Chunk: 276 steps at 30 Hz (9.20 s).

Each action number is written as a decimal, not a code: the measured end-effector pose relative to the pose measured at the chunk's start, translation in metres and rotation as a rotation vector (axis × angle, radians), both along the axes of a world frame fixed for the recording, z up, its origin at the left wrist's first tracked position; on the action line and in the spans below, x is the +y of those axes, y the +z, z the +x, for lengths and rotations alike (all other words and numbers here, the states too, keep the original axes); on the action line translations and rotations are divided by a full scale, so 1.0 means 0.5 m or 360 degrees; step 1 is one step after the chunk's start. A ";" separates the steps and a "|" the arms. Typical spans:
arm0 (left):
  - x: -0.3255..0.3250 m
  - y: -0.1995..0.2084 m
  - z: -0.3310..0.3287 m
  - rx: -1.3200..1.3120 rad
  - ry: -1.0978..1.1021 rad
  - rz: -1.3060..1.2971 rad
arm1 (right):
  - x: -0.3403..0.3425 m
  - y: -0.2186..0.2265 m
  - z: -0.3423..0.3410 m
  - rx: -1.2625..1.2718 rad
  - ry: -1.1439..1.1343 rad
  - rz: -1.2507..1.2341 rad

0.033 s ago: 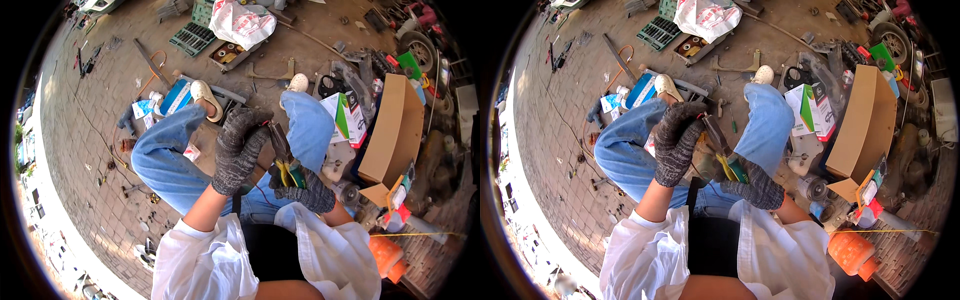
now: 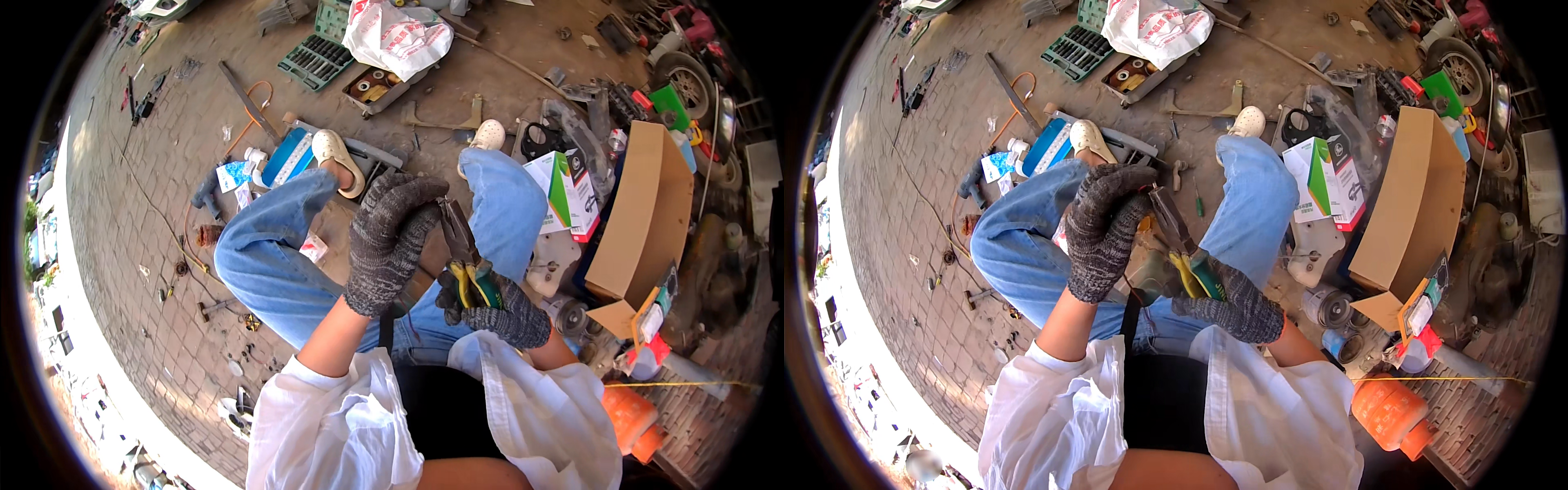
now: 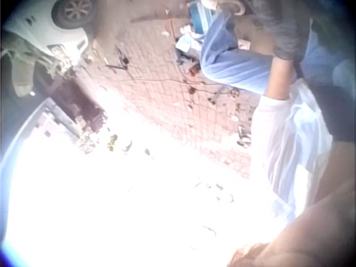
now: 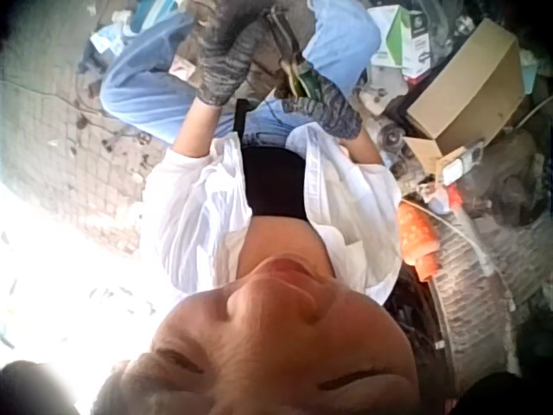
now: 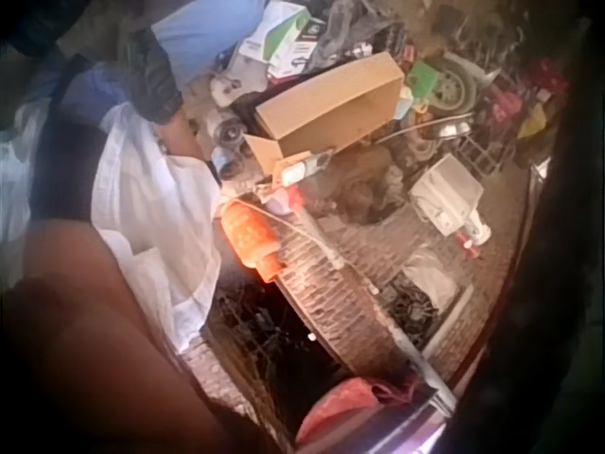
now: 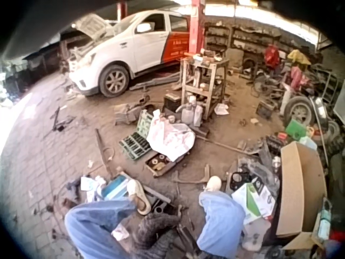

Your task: The person sits on the ground in a cluttered workshop and uses pliers to strip insulation from red and black wires. They then twist the exposed wire ends together to create a connection.

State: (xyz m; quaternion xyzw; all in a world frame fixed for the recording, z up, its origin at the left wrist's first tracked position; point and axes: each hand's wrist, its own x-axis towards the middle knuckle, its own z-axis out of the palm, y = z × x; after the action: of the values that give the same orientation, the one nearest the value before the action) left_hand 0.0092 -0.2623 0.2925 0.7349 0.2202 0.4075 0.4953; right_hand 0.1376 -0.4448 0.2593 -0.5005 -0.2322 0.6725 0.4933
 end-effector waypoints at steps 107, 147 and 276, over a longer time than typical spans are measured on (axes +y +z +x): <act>0.091 0.052 -0.084 0.0660 -0.0151 0.0654 | 0.075 0.033 0.041 -0.0081 0.0458 -0.0006; 0.033 0.073 -0.028 0.0602 0.0081 0.0016 | 0.074 0.086 -0.008 -0.2320 -0.0087 0.0405; 0.036 0.017 -0.197 0.0830 -0.0612 0.0489 | 0.069 0.145 0.056 -0.1729 0.1016 0.0281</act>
State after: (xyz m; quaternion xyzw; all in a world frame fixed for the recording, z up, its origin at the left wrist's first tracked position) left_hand -0.0891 -0.2441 0.3008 0.9081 0.1331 0.1340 0.3739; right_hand 0.1656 -0.4105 0.3320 -0.6339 -0.6416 0.4149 0.1199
